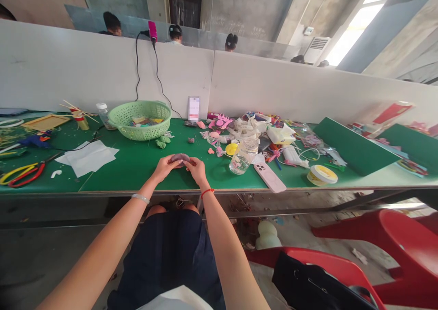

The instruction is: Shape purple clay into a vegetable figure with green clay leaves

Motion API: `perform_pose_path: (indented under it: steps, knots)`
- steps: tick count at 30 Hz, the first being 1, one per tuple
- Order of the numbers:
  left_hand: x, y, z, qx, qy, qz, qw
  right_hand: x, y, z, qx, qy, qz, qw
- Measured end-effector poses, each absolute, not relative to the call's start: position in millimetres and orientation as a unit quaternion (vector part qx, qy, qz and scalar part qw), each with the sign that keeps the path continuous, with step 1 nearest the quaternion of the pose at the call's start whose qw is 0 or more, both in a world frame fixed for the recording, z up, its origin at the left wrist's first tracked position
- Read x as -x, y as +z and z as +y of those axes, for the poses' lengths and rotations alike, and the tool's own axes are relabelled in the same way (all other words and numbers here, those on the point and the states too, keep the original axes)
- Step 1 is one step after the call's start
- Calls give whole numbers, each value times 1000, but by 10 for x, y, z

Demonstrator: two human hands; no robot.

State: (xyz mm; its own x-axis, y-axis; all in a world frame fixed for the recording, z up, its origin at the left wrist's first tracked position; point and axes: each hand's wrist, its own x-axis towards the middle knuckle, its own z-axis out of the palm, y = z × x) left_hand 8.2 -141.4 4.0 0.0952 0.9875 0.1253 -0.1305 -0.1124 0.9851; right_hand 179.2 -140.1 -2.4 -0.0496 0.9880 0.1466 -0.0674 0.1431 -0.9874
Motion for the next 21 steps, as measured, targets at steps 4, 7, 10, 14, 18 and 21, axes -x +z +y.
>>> perform_pose_path:
  steps: [4,7,10,14,18,21]
  knots:
    - [-64,89,-1443,-561,523,425,481,-1791,-35,-1408,442,473,-559,519]
    - [-62,111,-1467,-557,526,398,504,-1767,-5,-1431,440,472,-559,521]
    - [-72,105,-1467,-522,553,390,519,-1751,44,-1474,422,476,-529,562]
    - [-76,65,-1417,-478,573,434,505,-1753,97,-1550,349,568,-481,570]
    - [-66,30,-1346,-442,570,430,543,-1714,143,-1579,262,693,-482,468]
    - [-48,28,-1311,-415,566,393,594,-1658,177,-1540,252,719,-492,421]
